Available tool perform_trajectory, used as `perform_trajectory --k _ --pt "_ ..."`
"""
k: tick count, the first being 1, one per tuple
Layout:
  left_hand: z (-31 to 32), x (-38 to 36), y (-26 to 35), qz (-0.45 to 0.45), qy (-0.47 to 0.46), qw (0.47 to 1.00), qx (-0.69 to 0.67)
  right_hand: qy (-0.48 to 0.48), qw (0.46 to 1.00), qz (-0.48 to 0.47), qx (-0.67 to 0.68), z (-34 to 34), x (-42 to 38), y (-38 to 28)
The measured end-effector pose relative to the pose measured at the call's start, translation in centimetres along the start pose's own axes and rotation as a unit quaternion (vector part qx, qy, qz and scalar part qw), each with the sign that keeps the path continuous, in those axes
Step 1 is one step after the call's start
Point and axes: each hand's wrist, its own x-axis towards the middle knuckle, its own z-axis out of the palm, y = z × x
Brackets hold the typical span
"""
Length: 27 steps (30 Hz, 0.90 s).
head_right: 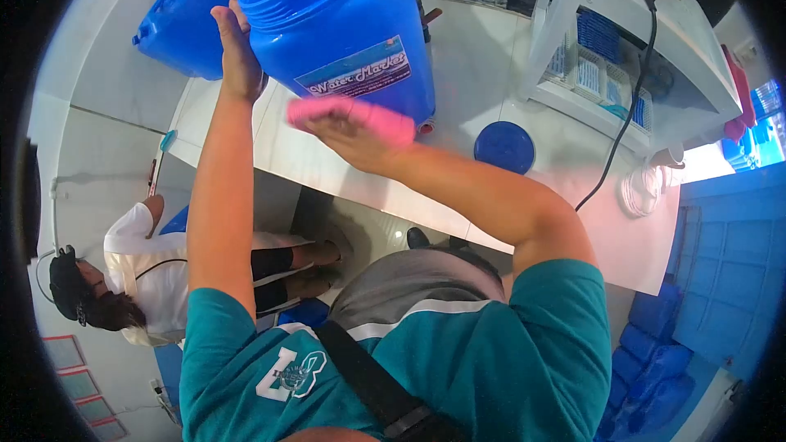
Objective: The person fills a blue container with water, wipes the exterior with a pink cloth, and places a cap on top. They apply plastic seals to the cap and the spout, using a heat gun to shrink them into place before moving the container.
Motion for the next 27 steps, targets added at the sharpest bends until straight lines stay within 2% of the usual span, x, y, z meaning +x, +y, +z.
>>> perform_trajectory --k 1,2,3,4,5,6,7,8,9,11,12,13,14,16,19,20,21,22,23,24,26,27 --pt "-0.2 -0.1 0.0 0.001 -0.027 1.000 -0.006 -0.122 0.983 0.044 0.131 1.2 -1.6 0.8" --pt "-0.4 -0.1 0.1 0.004 -0.055 0.998 -0.011 -0.238 0.933 0.084 0.257 2.5 -3.1 1.7" --pt "-0.4 0.0 0.2 0.011 -0.054 0.998 -0.009 -0.348 0.853 0.117 0.370 3.3 -4.2 3.0" --pt "-0.2 0.0 0.3 0.027 -0.062 0.998 -0.006 -0.190 0.979 -0.053 0.055 3.5 -6.3 5.4" --pt "0.0 0.1 0.4 0.043 -0.070 0.997 -0.003 0.003 0.940 -0.215 -0.266 3.3 -7.7 7.1" --pt "0.2 0.2 0.3 0.054 -0.068 0.996 -0.002 0.065 0.953 -0.151 -0.254 1.3 -5.8 6.6" --pt "0.4 0.0 0.1 0.022 -0.028 0.999 -0.015 0.124 0.961 -0.082 -0.235 -2.2 -3.2 4.8" --pt "0.7 -0.2 -0.1 -0.012 0.010 0.999 -0.029 0.219 0.973 -0.036 -0.054 -4.6 0.8 2.1" --pt "0.9 -0.3 -0.1 -0.014 0.018 1.000 -0.018 0.307 0.943 0.013 0.130 -6.7 4.4 0.0" --pt "0.9 -0.1 -0.4 -0.004 0.016 1.000 -0.025 0.271 0.945 0.035 0.181 -10.0 8.7 1.1" --pt "1.0 -0.2 -0.3 0.002 0.020 0.999 -0.033 0.153 0.911 0.120 0.363 -12.1 11.4 3.6" --pt "1.2 -0.4 0.2 -0.005 0.013 1.000 -0.021 0.026 0.826 0.200 0.527 -13.5 12.7 5.4" --pt "1.2 -0.4 0.2 -0.005 0.008 1.000 -0.020 0.030 0.825 0.200 0.527 -13.3 12.2 6.1" --pt "0.9 -0.2 -0.1 -0.010 0.010 1.000 -0.028 0.100 0.902 0.164 0.387 -11.6 14.9 6.7" --pt "0.3 0.0 -0.7 -0.014 0.014 1.000 -0.007 0.188 0.966 0.083 0.160 -11.0 10.1 3.5" --pt "-0.3 0.1 -0.7 -0.011 0.024 1.000 -0.007 0.213 0.972 0.055 0.084 -9.9 9.5 2.0" --pt "-0.7 0.5 -0.8 -0.026 -0.004 1.000 0.005 0.237 0.971 0.026 0.007 -8.4 8.8 -0.1" --pt "-1.0 0.9 -0.9 -0.044 -0.033 0.998 0.016 0.261 0.963 -0.002 -0.069 -7.2 6.3 -3.1" --pt "-1.3 1.3 -0.7 -0.052 -0.040 0.998 0.023 0.286 0.947 -0.027 -0.145 -7.2 6.4 -3.1" --pt "-1.8 1.4 -0.3 -0.052 -0.040 0.998 0.025 0.287 0.947 -0.027 -0.143 -6.8 6.5 -3.7" --pt "-2.8 2.0 0.9 -0.122 -0.077 0.989 -0.030 0.211 0.931 -0.116 -0.274 -5.7 8.1 -5.9" --pt "-3.2 2.4 1.7 -0.160 -0.108 0.977 -0.087 0.213 0.931 -0.116 -0.274 -5.6 9.6 -7.0"
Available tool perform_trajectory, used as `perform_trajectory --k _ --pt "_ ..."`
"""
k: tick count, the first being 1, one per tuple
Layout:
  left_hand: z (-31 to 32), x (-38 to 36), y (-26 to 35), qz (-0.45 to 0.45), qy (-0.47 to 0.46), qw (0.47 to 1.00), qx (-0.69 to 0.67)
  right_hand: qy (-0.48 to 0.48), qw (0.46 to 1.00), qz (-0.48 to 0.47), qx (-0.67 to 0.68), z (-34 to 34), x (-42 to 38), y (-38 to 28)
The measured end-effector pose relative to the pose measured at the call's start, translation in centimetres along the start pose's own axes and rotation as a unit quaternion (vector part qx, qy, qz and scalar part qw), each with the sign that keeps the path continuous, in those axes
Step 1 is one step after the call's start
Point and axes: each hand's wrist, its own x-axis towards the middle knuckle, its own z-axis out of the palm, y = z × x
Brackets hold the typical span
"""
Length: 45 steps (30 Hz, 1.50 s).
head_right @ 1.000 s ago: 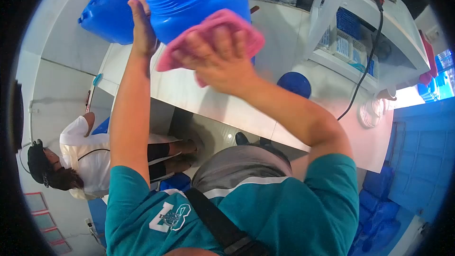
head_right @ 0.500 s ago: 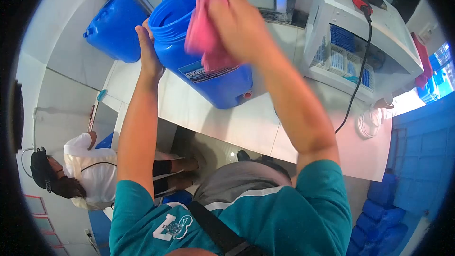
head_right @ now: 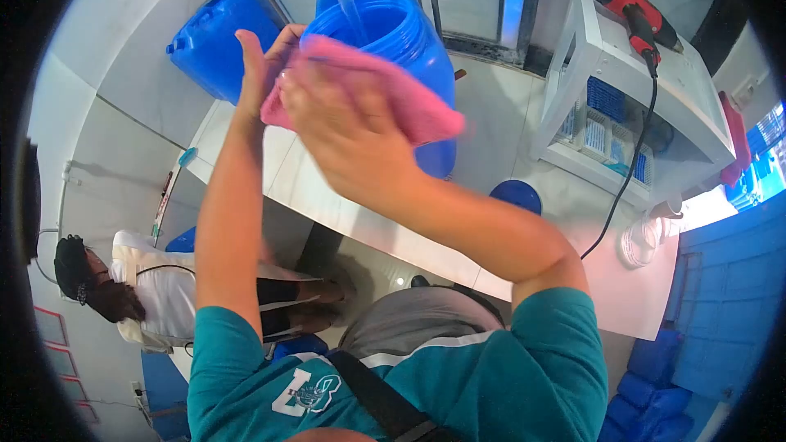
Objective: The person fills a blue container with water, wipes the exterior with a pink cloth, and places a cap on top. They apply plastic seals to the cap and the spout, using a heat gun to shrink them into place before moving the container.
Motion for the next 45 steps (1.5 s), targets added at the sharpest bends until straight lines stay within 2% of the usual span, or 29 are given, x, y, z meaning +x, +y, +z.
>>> perform_trajectory --k 2,3,5,6,7,9,10,11,12,13,15,16,17,18,19,21,26,27,28,29,31,33,34,36,38,40,42,43,45 --pt "-0.7 0.0 1.7 -0.043 -0.004 0.999 0.026 -0.194 0.962 -0.118 -0.150 0.0 3.0 -0.7" --pt "-0.8 0.1 2.4 -0.084 -0.008 0.995 0.053 -0.195 0.962 -0.115 -0.150 -0.8 3.4 -0.4" --pt "-0.1 0.2 2.2 -0.063 -0.025 0.995 0.069 -0.278 0.882 -0.304 -0.227 -2.3 3.5 0.5" --pt "0.1 0.2 1.7 -0.034 -0.010 0.995 0.091 -0.275 0.842 -0.388 -0.256 -3.2 2.7 1.2" --pt "0.3 0.2 1.0 -0.005 0.004 0.994 0.112 -0.275 0.841 -0.388 -0.260 -1.5 -0.2 2.5" --pt "0.8 0.1 -0.9 0.031 0.028 0.994 0.099 0.001 0.853 -0.428 -0.300 3.6 -8.1 5.2" --pt "1.4 0.0 -1.6 0.055 0.034 0.993 0.094 0.002 0.851 -0.427 -0.305 2.9 -9.1 6.3" --pt "2.4 -0.3 -2.3 0.076 0.041 0.992 0.088 0.015 0.961 -0.241 -0.135 1.9 -10.5 6.8" --pt "3.8 -0.4 -2.9 0.101 0.069 0.988 0.094 0.028 0.998 -0.037 0.045 1.2 -10.6 7.0" --pt "4.5 -0.5 -3.1 0.097 0.066 0.989 0.094 0.026 0.998 -0.033 0.045 1.3 -10.4 7.7" --pt "5.6 -0.5 -3.8 0.140 0.127 0.982 0.023 -0.047 0.937 0.164 0.304 0.9 -7.3 10.5" --pt "5.4 -0.5 -4.4 0.155 0.137 0.978 -0.020 -0.047 0.936 0.172 0.303 1.7 -6.4 12.5" --pt "5.6 -0.3 -4.5 0.150 0.135 0.979 -0.020 -0.032 0.856 0.206 0.473 2.8 -5.5 14.7" --pt "5.9 -0.3 -4.6 0.147 0.149 0.977 -0.025 -0.016 0.742 0.235 0.628 3.3 -5.8 15.5" --pt "5.9 -0.6 -4.6 0.143 0.165 0.975 -0.029 -0.016 0.736 0.246 0.630 4.3 -7.5 14.7" --pt "5.8 -0.7 -5.1 0.138 0.165 0.976 -0.042 -0.040 0.432 0.508 0.744 7.6 -11.0 13.3" --pt "5.5 -0.4 -5.8 0.121 0.176 0.974 -0.082 0.001 0.422 0.589 0.689 1.8 -15.5 5.7" --pt "5.6 -0.3 -5.8 0.120 0.175 0.974 -0.082 0.003 0.630 0.493 0.600 1.2 -16.5 4.7" --pt "5.7 -0.2 -5.8 0.132 0.179 0.971 -0.085 0.005 0.801 0.366 0.473 1.1 -17.0 4.4" --pt "5.7 -0.3 -5.7 0.144 0.185 0.968 -0.087 0.007 0.801 0.367 0.473 0.5 -15.0 4.9" --pt "6.1 -0.4 -5.4 0.150 0.189 0.968 -0.075 0.057 0.768 0.334 0.543 -1.3 -7.3 7.9" --pt "6.0 -0.4 -5.1 0.161 0.197 0.965 -0.064 -0.059 0.648 0.343 0.677 -0.8 -3.3 13.4" --pt "5.7 -0.3 -5.3 0.151 0.187 0.968 -0.070 -0.058 0.650 0.338 0.678 1.7 -2.6 15.1" --pt "5.3 -0.5 -5.6 0.139 0.179 0.971 -0.075 -0.014 0.570 0.316 0.758 6.8 -3.4 16.2" --pt "5.1 -0.5 -5.7 0.131 0.170 0.974 -0.073 -0.108 0.353 0.529 0.764 5.3 -6.0 14.4" --pt "5.1 -0.3 -5.6 0.144 0.182 0.969 -0.088 -0.082 0.346 0.561 0.748 11.2 -14.8 13.7" --pt "5.8 -0.5 -5.0 0.154 0.179 0.968 -0.084 -0.228 0.372 0.634 0.639 3.9 -13.3 11.5" --pt "5.7 -0.5 -4.9 0.154 0.182 0.968 -0.084 -0.231 0.371 0.633 0.639 3.0 -12.6 11.2" --pt "5.9 -0.5 -5.0 0.148 0.181 0.966 -0.113 -0.102 0.381 0.539 0.744 1.7 -11.5 11.4"
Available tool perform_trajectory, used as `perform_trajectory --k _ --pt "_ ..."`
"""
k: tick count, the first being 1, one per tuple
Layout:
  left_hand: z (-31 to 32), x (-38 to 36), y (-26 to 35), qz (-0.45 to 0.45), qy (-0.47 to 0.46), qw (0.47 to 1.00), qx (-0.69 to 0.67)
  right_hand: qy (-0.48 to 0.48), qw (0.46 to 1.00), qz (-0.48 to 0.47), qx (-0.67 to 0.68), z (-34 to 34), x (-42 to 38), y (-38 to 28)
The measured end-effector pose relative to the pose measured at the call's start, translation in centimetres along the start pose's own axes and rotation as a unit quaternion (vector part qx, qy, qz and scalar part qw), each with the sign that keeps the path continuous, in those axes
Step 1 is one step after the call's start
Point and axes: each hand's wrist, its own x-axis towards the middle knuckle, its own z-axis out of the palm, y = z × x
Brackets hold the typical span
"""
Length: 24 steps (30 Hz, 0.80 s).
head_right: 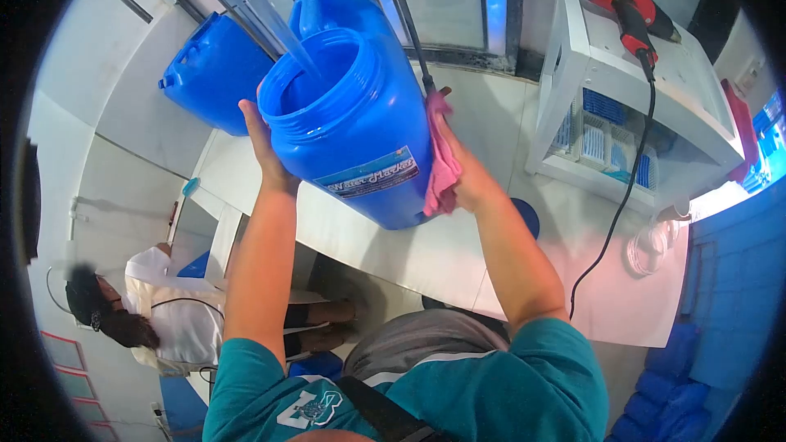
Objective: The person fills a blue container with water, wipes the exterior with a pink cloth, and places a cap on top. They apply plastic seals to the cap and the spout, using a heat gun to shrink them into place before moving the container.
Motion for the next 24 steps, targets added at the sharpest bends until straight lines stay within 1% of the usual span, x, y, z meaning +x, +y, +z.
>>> perform_trajectory --k 1,2,3,4,6,7,8,9,10,12,13,14,15,16,18,19,20,21,22,24 --pt "0.2 0.0 0.1 0.000 0.002 1.000 -0.003 -0.021 0.987 -0.105 -0.116 0.4 0.6 -1.6" --pt "0.6 -0.1 0.3 0.002 -0.001 1.000 -0.002 -0.044 0.950 -0.208 -0.228 1.0 1.9 -3.9" --pt "0.7 -0.1 0.5 0.003 -0.002 1.000 0.001 -0.021 0.979 -0.098 -0.180 2.5 4.2 -6.8" --pt "0.6 -0.1 0.5 0.004 0.001 1.000 0.002 0.001 0.992 0.014 -0.129 3.9 7.5 -8.9" --pt "0.1 0.1 0.5 0.013 -0.021 0.999 0.033 0.005 0.995 -0.013 -0.099 3.3 15.3 -8.7" --pt "0.0 0.1 0.5 0.018 -0.017 0.999 0.033 -0.001 0.995 -0.012 -0.102 2.9 18.3 -9.0" --pt "-0.1 0.1 0.5 0.022 -0.025 0.999 0.035 0.010 0.974 -0.051 -0.221 2.9 21.0 -9.5" --pt "-0.1 0.3 0.5 0.027 -0.033 0.998 0.038 0.021 0.937 -0.093 -0.336 3.3 23.2 -10.3" --pt "-0.2 0.5 0.5 0.035 -0.030 0.998 0.037 0.015 0.935 -0.097 -0.340 4.4 25.1 -11.1" --pt "-0.4 0.6 0.4 0.034 -0.042 0.998 0.029 -0.035 0.898 -0.236 -0.369 8.1 27.5 -12.3" --pt "-0.4 0.6 0.4 0.023 -0.044 0.999 0.015 -0.039 0.897 -0.238 -0.370 9.6 27.7 -13.0" --pt "-0.5 0.7 0.6 0.026 -0.042 0.999 0.015 -0.098 0.859 -0.144 -0.481 11.6 26.9 -14.4" --pt "-0.5 0.7 0.7 0.030 -0.050 0.998 0.016 -0.156 0.797 -0.046 -0.582 13.3 26.0 -15.7" --pt "-0.5 0.6 0.6 0.031 -0.055 0.998 0.018 -0.162 0.795 -0.045 -0.582 13.8 25.0 -16.6" --pt "-0.5 0.4 0.5 0.030 -0.058 0.997 0.039 -0.156 0.821 0.045 -0.547 13.6 23.0 -17.4" --pt "-0.5 0.8 0.5 0.036 -0.069 0.995 0.059 -0.163 0.862 0.027 -0.478 11.5 25.3 -16.0" --pt "-0.6 0.8 0.5 0.035 -0.066 0.996 0.057 -0.165 0.862 0.030 -0.479 10.0 25.7 -14.3" --pt "-0.6 0.8 0.4 0.031 -0.064 0.997 0.041 -0.138 0.867 -0.120 -0.463 8.7 25.8 -12.9" --pt "-0.5 0.7 0.3 0.025 -0.062 0.997 0.027 -0.107 0.853 -0.268 -0.434 7.6 25.5 -12.0" --pt "-0.5 0.6 0.2 0.026 -0.059 0.998 0.028 -0.122 0.860 -0.260 -0.422 5.7 23.7 -10.8"
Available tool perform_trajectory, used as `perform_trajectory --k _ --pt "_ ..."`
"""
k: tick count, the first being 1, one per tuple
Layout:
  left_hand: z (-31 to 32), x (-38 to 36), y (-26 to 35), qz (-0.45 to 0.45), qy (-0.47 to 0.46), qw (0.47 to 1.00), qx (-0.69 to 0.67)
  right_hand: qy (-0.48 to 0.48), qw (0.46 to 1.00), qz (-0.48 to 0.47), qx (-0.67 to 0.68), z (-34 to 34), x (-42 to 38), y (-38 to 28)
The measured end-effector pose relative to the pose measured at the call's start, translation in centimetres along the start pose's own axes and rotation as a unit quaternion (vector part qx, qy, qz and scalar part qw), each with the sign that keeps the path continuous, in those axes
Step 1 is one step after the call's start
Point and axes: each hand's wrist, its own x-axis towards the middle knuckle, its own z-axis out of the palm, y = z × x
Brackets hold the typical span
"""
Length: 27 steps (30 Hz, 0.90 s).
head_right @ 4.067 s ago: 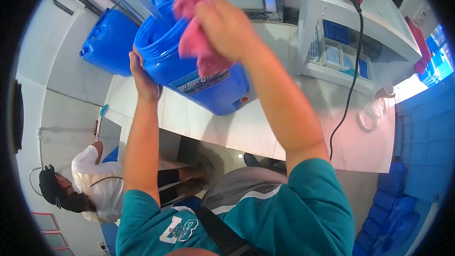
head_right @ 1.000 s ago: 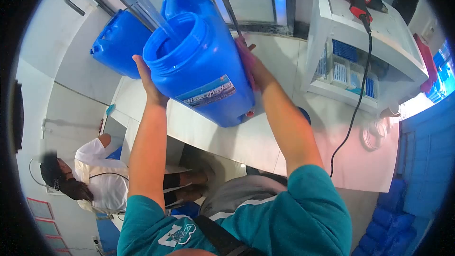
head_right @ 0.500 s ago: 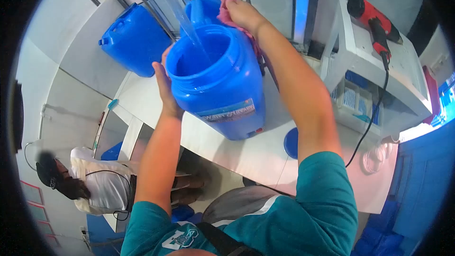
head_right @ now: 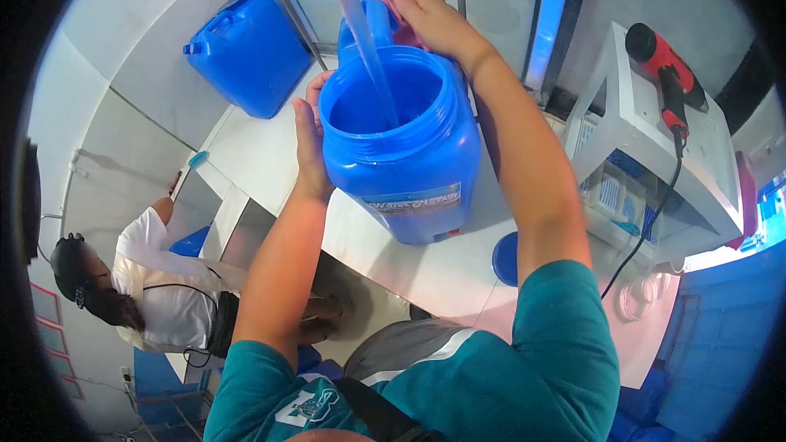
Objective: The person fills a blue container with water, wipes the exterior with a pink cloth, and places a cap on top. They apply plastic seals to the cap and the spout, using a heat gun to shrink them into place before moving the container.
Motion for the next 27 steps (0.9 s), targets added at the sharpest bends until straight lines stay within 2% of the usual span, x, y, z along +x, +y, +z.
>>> perform_trajectory --k 2,3,5,7,9,11,12,13,14,15,16,17,18,19,20,21,22,23,25,26,27 --pt "0.0 0.1 0.1 0.001 0.001 1.000 0.001 0.034 0.974 0.178 0.134 -0.6 -3.3 0.6" --pt "0.1 0.1 0.2 0.005 0.004 1.000 -0.001 0.038 0.974 0.181 0.134 -0.5 -5.3 -0.2" --pt "0.4 0.0 0.3 0.015 0.013 1.000 -0.001 0.081 0.906 0.245 0.335 -0.3 -10.3 -1.9" --pt "0.6 -0.3 0.3 0.013 0.019 1.000 -0.020 0.085 0.859 0.314 0.395 0.4 -16.2 2.7" --pt "0.6 -0.1 0.1 0.013 0.027 0.999 -0.030 0.247 0.825 0.306 0.406 4.8 -21.6 -4.4" --pt "0.2 -0.1 0.0 0.013 0.009 1.000 -0.027 0.309 0.874 0.113 0.359 9.3 -26.1 -4.6" --pt "0.0 0.0 0.0 0.017 0.014 0.999 -0.025 0.303 0.875 0.112 0.361 10.4 -26.3 -5.2" --pt "0.0 0.0 -0.1 0.016 0.006 1.000 -0.015 0.318 0.935 0.054 0.146 11.7 -26.6 -5.9" --pt "0.0 0.0 0.0 0.015 -0.003 1.000 -0.005 0.318 0.945 -0.011 -0.076 12.8 -26.6 -6.5" --pt "-0.1 0.0 0.2 0.011 0.003 1.000 0.016 0.304 0.903 -0.077 -0.294 13.8 -26.4 -7.0" --pt "-0.8 -0.2 0.8 0.014 0.005 1.000 0.018 0.275 0.812 -0.139 -0.496 14.6 -26.0 -7.5" --pt "-1.7 -0.1 1.7 -0.004 -0.027 1.000 0.014 0.274 0.811 -0.146 -0.495 14.6 -25.1 -7.9" --pt "-2.2 0.0 3.1 -0.021 -0.058 0.998 0.009 0.224 0.787 -0.208 -0.537 14.3 -23.8 -8.5" --pt "-3.0 -1.2 4.8 0.016 -0.042 0.993 0.108 0.172 0.755 -0.267 -0.574 14.0 -22.7 -9.4" --pt "-3.5 -2.6 5.7 0.067 0.046 0.975 0.205 0.171 0.754 -0.271 -0.573 14.1 -21.5 -10.7" --pt "-3.7 -4.4 6.5 0.148 0.070 0.958 0.235 0.134 0.764 -0.269 -0.571 14.4 -20.1 -12.5" --pt "-3.6 -6.7 6.9 0.177 0.117 0.948 0.239 0.098 0.772 -0.265 -0.569 15.0 -18.7 -13.9" --pt "-1.4 -9.4 7.6 0.195 0.113 0.955 0.193 0.100 0.772 -0.264 -0.570 15.8 -17.5 -15.0" --pt "1.9 -11.9 7.9 0.158 0.064 0.976 0.136 0.074 0.828 -0.191 -0.522 17.0 -15.9 -16.6" --pt "3.5 -12.2 8.0 0.123 0.054 0.987 0.087 0.072 0.828 -0.190 -0.523 17.0 -15.9 -17.2" --pt "3.9 -12.2 7.5 0.125 0.055 0.987 0.085 0.061 0.942 -0.177 -0.278 16.8 -15.8 -17.6"
